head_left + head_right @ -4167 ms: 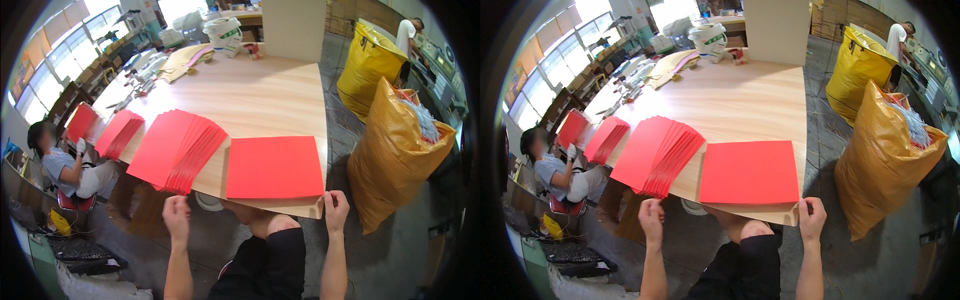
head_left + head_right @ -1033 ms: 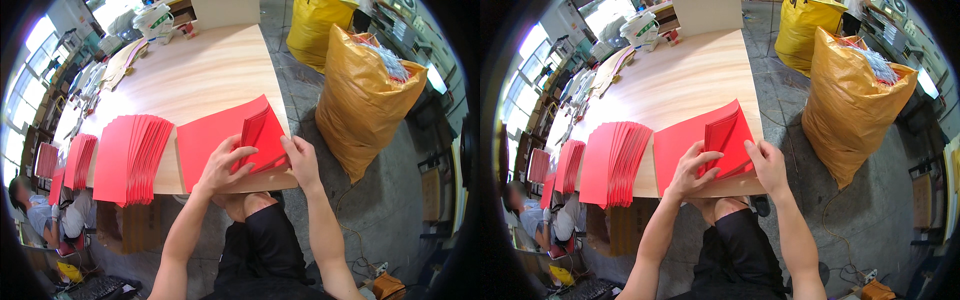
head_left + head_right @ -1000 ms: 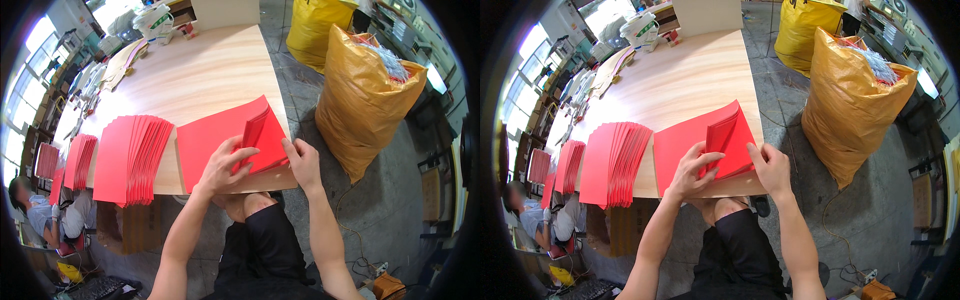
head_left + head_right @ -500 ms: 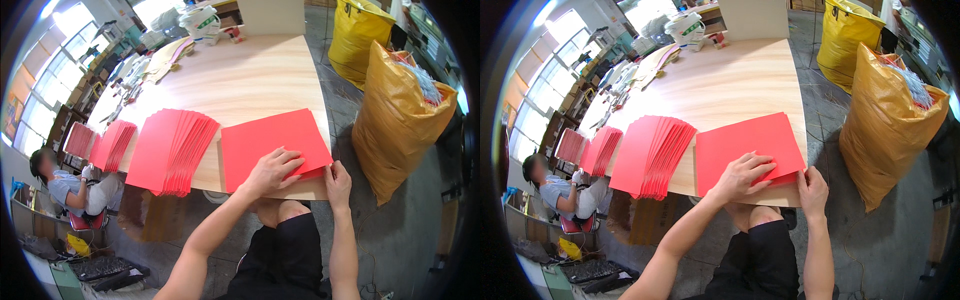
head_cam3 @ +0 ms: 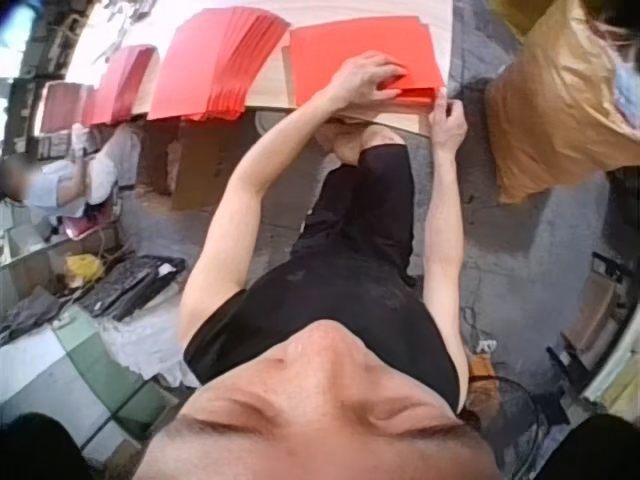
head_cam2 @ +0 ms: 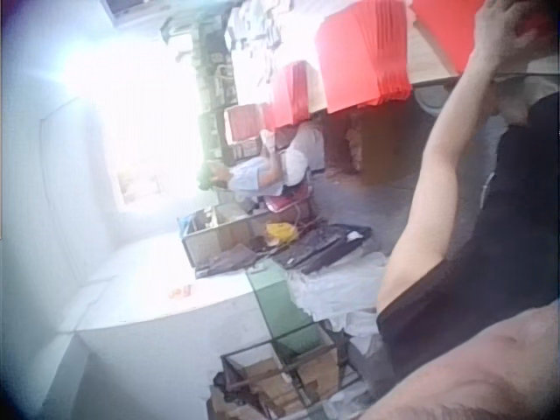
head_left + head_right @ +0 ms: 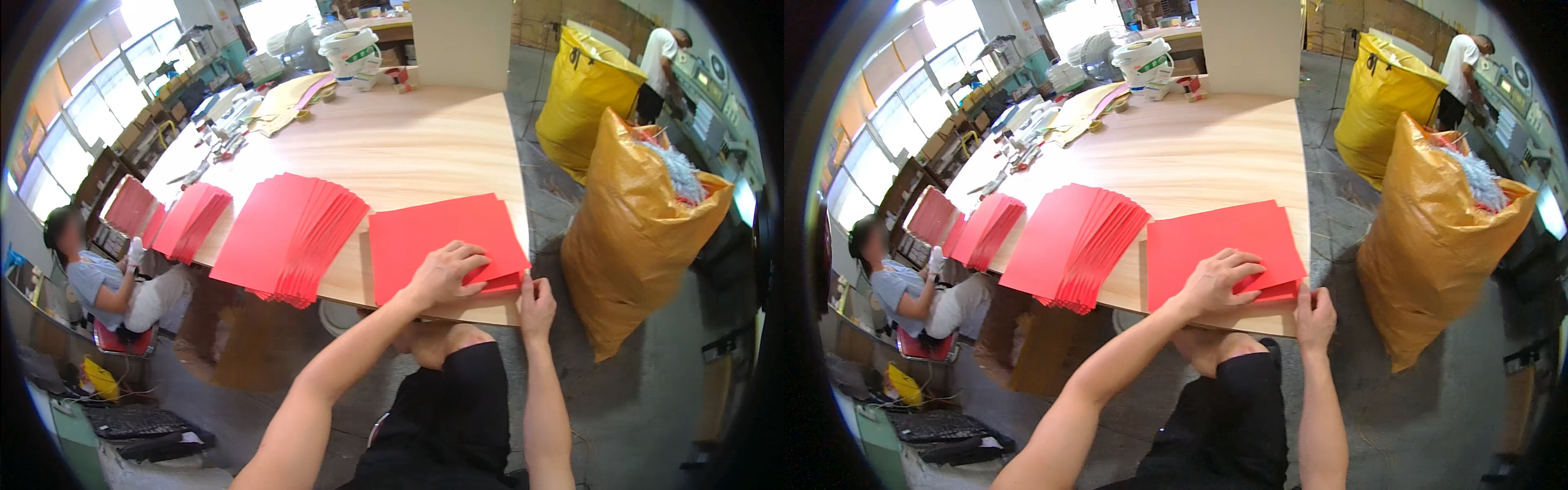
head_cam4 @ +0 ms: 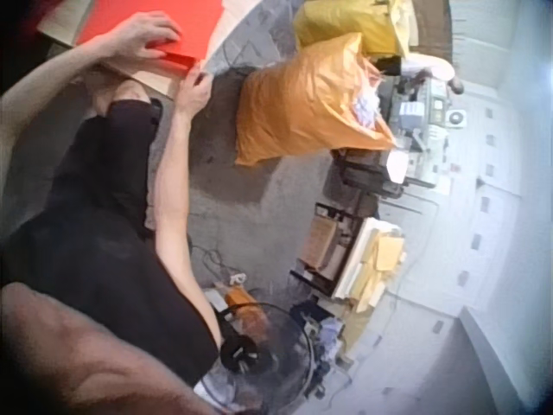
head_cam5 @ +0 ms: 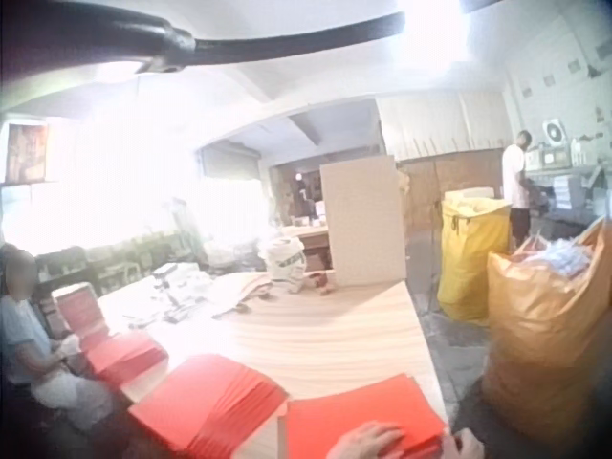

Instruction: The person separates and counts red paper folders by hand from a stack on a wooden table, moving them one by one into a new pile.

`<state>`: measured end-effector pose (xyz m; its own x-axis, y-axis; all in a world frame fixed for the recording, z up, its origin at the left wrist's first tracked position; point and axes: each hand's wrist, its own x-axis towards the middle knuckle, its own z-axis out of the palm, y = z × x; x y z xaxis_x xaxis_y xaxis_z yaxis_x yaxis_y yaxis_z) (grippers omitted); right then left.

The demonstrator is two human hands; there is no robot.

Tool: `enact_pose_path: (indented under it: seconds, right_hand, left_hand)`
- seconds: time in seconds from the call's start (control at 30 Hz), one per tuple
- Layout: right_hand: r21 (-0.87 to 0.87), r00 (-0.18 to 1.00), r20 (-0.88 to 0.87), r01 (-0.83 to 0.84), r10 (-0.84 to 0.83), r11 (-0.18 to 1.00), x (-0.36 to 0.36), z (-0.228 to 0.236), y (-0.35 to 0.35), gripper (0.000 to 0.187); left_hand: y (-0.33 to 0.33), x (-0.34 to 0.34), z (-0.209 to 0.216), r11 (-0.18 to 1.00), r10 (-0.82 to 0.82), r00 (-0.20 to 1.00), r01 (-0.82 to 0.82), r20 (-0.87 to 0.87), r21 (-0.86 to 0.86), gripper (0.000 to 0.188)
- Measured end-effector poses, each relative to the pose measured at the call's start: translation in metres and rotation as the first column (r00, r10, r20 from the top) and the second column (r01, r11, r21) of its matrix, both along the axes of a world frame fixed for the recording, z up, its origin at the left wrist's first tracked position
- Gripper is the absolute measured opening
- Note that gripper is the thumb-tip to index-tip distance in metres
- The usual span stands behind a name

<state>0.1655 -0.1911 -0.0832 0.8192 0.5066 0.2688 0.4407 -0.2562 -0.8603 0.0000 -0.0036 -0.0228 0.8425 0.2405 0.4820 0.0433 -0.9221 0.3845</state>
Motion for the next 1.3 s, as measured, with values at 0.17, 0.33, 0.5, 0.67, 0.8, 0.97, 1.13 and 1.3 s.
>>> enact_pose_path:
  seconds: [0.17,0.33,0.5,0.67,0.8,0.97,1.13,1.3]
  right_hand:
    - [0.039,0.999,-0.005,0.035,-0.035,0.999,-0.021,-0.004,-0.037,0.04]
    - [-0.062,0.952,0.136,-0.269,0.275,0.961,-0.108,0.068,-0.104,0.037]
    - [-0.291,0.81,0.373,-0.362,0.454,0.885,-0.141,0.069,-0.123,0.044]
    - [-0.302,0.707,0.433,-0.471,0.559,0.829,-0.141,0.068,-0.12,0.039]
    - [-0.383,0.606,0.4,-0.571,0.687,0.726,-0.135,0.073,-0.132,0.036]
    - [-0.375,0.642,0.367,-0.561,0.674,0.738,-0.131,0.068,-0.132,0.037]
    - [-0.339,0.672,0.339,-0.565,0.658,0.752,-0.13,0.067,-0.128,0.037]
    - [-0.254,0.734,0.295,-0.557,0.612,0.791,-0.131,0.064,-0.13,0.032]
  left_hand:
    - [-0.001,0.001,-0.003,1.0,-0.009,1.0,0.009,0.013,0.024,0.04]
    - [0.001,0.002,-0.005,0.999,0.007,1.0,-0.008,0.024,0.045,0.039]
    - [0.001,0.005,-0.014,0.995,0.047,0.999,-0.045,-0.027,0.092,0.042]
    - [0.005,-0.001,-0.012,0.998,0.013,0.999,-0.016,0.038,0.065,0.04]
    - [0.003,0.002,-0.013,0.997,0.013,0.997,-0.019,0.074,0.071,0.038]
    - [0.002,0.001,-0.013,0.998,0.011,0.997,-0.015,0.079,0.056,0.038]
    - [0.002,0.001,-0.013,0.999,0.017,0.997,-0.021,0.079,0.047,0.038]
    - [0.002,0.002,-0.016,0.997,0.036,0.995,-0.042,0.088,0.063,0.038]
